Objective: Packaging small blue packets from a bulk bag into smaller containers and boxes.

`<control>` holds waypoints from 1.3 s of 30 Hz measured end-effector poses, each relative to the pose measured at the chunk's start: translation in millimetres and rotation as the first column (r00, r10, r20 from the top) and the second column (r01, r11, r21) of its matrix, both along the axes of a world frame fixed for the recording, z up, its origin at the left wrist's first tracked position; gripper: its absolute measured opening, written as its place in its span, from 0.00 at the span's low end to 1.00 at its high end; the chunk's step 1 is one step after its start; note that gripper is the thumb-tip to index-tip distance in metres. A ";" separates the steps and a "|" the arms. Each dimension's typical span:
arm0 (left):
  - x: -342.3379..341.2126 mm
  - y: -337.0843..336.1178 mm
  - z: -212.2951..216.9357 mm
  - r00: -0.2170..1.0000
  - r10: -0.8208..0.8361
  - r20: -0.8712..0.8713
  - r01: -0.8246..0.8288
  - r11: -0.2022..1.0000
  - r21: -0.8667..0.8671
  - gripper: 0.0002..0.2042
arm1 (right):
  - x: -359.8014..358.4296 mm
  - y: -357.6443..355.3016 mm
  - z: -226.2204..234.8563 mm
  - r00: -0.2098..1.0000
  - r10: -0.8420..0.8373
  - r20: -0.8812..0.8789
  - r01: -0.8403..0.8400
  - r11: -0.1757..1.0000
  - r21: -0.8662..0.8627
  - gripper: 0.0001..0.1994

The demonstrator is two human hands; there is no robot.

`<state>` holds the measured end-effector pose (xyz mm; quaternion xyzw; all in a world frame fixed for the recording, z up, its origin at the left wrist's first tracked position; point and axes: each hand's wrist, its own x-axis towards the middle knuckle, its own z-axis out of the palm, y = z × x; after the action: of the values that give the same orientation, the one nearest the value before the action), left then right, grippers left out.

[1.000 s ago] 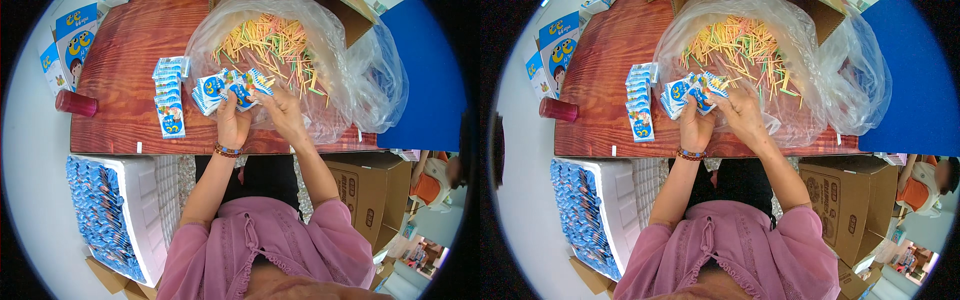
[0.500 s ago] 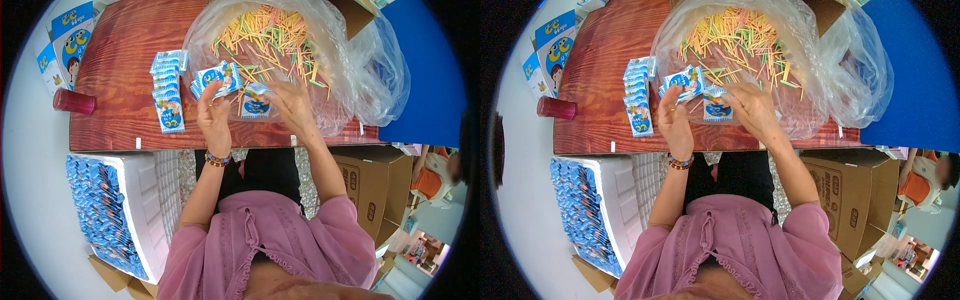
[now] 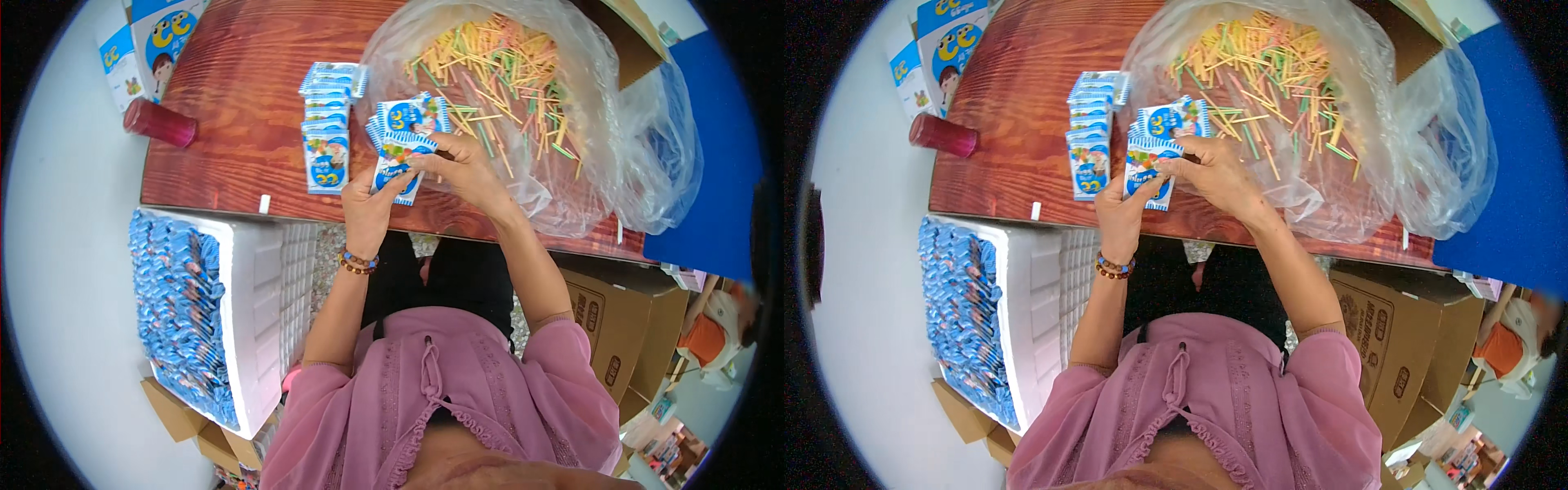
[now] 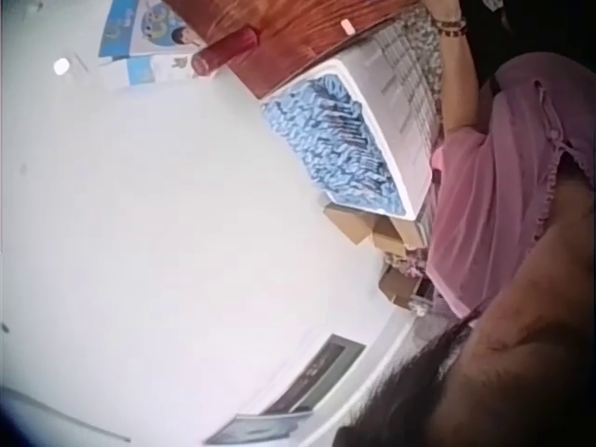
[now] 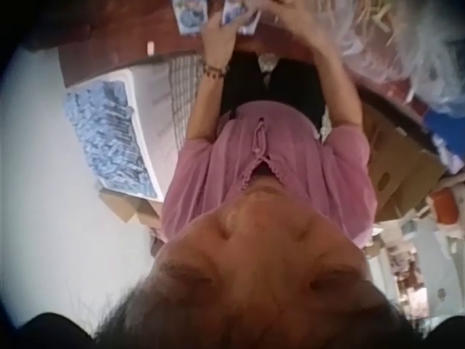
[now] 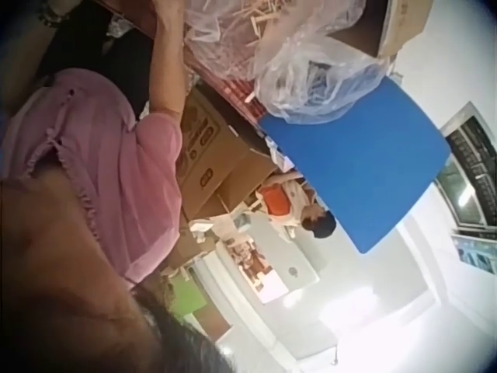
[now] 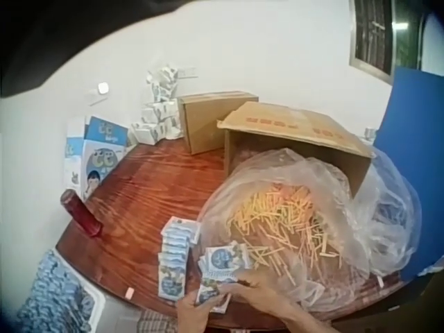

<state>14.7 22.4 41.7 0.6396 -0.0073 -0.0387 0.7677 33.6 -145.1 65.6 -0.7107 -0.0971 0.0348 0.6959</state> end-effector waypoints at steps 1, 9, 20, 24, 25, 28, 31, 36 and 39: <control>-3.0 4.5 3.4 0.999 0.052 0.002 -0.052 0.998 0.029 0.07 | 4.6 5.5 1.2 1.000 0.006 0.002 -0.007 1.000 0.006 0.12; -3.4 63.2 -16.1 0.843 0.188 0.504 -0.520 0.522 0.676 0.31 | 59.3 86.6 -27.6 0.995 0.096 -0.008 -0.092 0.926 -0.366 0.11; 4.8 62.3 -28.0 0.881 0.156 0.447 -0.474 0.289 0.832 0.31 | 56.1 -9.0 -26.3 0.778 -0.398 0.486 0.627 0.441 -0.642 0.14; 5.7 63.9 -27.9 0.896 0.180 0.405 -0.443 0.314 0.840 0.33 | 55.5 -9.4 -10.5 0.905 -0.415 0.094 0.324 0.530 -0.784 0.12; 5.5 64.3 -27.2 0.898 0.177 0.403 -0.440 0.317 0.840 0.33 | 54.5 -12.0 -10.8 0.906 -0.416 0.081 0.330 0.570 -0.753 0.10; 3.1 66.1 -23.2 0.902 0.160 0.400 -0.431 0.363 0.826 0.34 | 53.2 -12.5 -13.3 0.903 -0.385 0.190 0.402 0.602 -0.690 0.06; 2.3 69.0 -19.3 0.904 0.171 0.392 -0.426 0.430 0.796 0.34 | 56.0 -17.4 -18.2 0.843 -0.243 0.480 0.518 0.605 -0.604 0.03; 1.3 73.6 -20.3 0.922 0.136 0.361 -0.374 0.547 0.749 0.34 | 57.1 -21.0 -17.6 0.939 -0.344 0.024 0.334 0.893 -0.302 0.06; 0.6 73.5 -16.7 0.946 0.106 0.306 -0.312 0.551 0.774 0.34 | 65.2 -16.6 -29.3 0.944 -0.328 -0.028 0.322 0.938 -0.131 0.07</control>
<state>15.3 95.9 25.0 0.9159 0.0018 0.1264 0.3810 98.8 -161.7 36.3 -0.7578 0.0412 -0.0568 0.6487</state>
